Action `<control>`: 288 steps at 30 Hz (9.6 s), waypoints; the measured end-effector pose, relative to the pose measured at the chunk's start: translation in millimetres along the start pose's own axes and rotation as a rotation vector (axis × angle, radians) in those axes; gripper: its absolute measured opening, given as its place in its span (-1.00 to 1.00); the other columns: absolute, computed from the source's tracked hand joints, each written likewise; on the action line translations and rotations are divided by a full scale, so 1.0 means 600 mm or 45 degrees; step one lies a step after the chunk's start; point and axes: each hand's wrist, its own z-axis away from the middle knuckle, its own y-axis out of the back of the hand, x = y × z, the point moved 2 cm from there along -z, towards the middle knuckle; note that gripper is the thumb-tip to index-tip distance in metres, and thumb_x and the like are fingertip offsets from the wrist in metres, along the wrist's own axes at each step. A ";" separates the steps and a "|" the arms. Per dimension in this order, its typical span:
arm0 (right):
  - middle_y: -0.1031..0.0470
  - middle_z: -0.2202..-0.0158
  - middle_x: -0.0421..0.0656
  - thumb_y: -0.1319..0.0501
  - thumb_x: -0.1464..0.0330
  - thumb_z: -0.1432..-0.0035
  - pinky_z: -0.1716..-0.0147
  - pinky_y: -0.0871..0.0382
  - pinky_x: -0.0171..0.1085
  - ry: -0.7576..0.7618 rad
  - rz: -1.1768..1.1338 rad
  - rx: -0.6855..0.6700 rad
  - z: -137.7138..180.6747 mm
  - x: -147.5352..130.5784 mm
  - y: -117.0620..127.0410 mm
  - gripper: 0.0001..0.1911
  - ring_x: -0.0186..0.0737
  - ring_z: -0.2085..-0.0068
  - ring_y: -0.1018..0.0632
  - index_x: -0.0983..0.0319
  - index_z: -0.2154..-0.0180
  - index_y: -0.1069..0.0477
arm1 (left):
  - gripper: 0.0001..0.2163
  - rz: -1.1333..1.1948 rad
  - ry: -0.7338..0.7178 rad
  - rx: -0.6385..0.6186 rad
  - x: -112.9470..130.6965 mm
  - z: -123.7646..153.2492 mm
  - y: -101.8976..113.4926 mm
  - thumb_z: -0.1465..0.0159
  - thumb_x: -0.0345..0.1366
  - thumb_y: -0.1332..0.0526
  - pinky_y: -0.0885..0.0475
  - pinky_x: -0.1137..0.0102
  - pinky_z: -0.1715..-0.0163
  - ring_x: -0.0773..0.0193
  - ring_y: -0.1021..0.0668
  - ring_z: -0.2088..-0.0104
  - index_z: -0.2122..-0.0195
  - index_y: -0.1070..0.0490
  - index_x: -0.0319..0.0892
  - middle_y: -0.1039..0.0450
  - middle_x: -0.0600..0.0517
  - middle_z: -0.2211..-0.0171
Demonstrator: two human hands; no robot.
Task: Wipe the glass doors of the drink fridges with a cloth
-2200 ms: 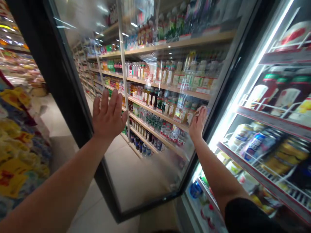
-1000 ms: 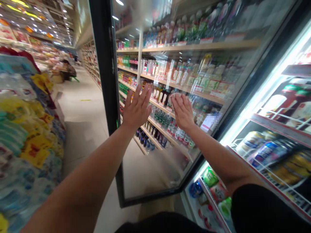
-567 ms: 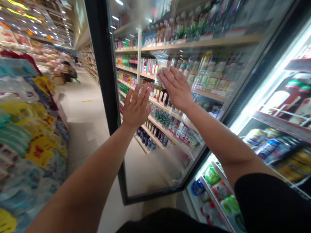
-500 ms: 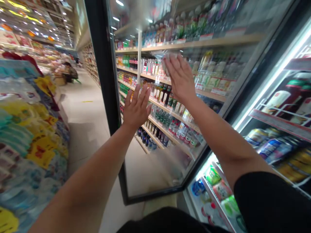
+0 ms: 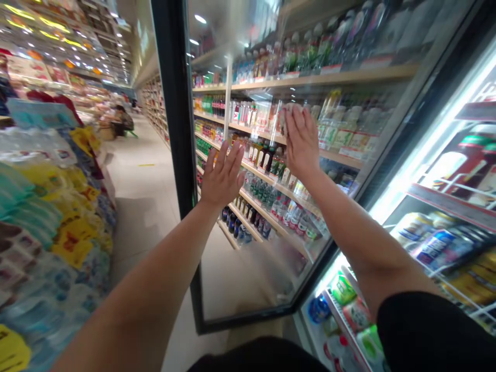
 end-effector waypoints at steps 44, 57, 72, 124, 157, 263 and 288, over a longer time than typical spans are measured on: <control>-0.33 -0.43 -0.25 0.02 0.52 -0.42 -0.51 -0.03 -0.01 0.337 -0.122 -0.164 0.236 -0.014 -0.013 -0.23 -0.22 -0.51 -0.16 -0.04 -0.53 0.11 | -0.37 -0.091 -0.057 0.060 0.000 0.007 -0.005 -0.51 -0.17 -0.04 0.21 0.04 -0.53 0.08 0.04 -0.53 -0.55 0.10 -0.12 0.00 -0.10 -0.51; -0.08 -0.53 -0.05 0.06 0.37 -0.48 -0.54 0.10 0.10 0.068 -0.371 -0.293 0.086 -0.127 -0.028 -0.24 -0.08 -0.56 0.03 0.21 -0.55 0.37 | -0.35 -0.060 -0.012 -0.037 -0.009 0.009 -0.002 -0.49 0.12 0.12 0.27 0.05 -0.52 0.14 0.18 -0.52 -0.31 -0.36 -0.29 -0.05 -0.14 -0.49; -0.18 -0.50 -0.08 0.03 0.16 -0.51 -0.53 0.18 0.14 -0.060 -0.002 -0.125 0.156 0.061 -0.003 -0.38 -0.04 -0.53 -0.10 0.12 -0.50 -0.03 | -0.57 -0.059 -0.176 -0.051 -0.004 0.026 0.006 -0.45 -0.10 -0.21 0.14 -0.21 -0.48 -0.08 -0.22 -0.46 -0.34 -0.38 0.15 -0.32 0.00 -0.38; -0.07 -0.54 -0.20 0.07 0.28 -0.50 -0.54 0.36 0.06 -0.078 -0.024 -0.083 0.167 0.053 -0.027 -0.35 -0.14 -0.55 0.01 0.09 -0.53 0.09 | -0.38 -0.068 -0.057 0.044 0.022 -0.002 0.020 -0.50 -0.34 -0.06 0.03 -0.16 -0.50 -0.12 0.06 -0.53 -0.54 0.09 -0.26 0.09 -0.27 -0.52; -0.08 -0.53 -0.17 0.06 0.27 -0.50 -0.54 0.34 0.07 -0.081 0.050 -0.080 0.166 0.051 -0.036 -0.36 -0.15 -0.55 0.00 0.10 -0.52 0.04 | -0.43 -0.048 -0.651 -0.174 0.054 -0.081 -0.030 -0.48 -0.36 -0.06 -0.05 0.04 -0.51 0.09 -0.09 -0.51 -0.50 -0.05 -0.17 -0.11 -0.11 -0.48; -0.12 -0.52 -0.15 0.06 0.27 -0.49 -0.53 0.19 0.13 -0.169 -0.013 -0.215 0.161 0.048 -0.021 -0.39 -0.07 -0.54 -0.05 0.11 -0.49 -0.07 | -0.37 -0.031 -0.728 -0.156 0.032 0.046 -0.029 -0.47 -0.50 -0.02 -0.13 0.08 -0.49 0.10 -0.14 -0.49 -0.54 0.06 -0.10 -0.17 -0.10 -0.44; -0.09 -0.53 -0.15 0.03 0.30 -0.48 -0.53 0.22 0.11 -0.167 -0.038 -0.249 0.160 0.048 -0.015 -0.38 -0.07 -0.54 -0.05 0.11 -0.50 -0.06 | -0.42 -0.037 -0.340 0.060 0.049 -0.064 -0.029 -0.49 -0.35 -0.05 -0.04 -0.09 -0.49 -0.03 -0.04 -0.52 -0.52 -0.01 -0.24 -0.08 -0.25 -0.48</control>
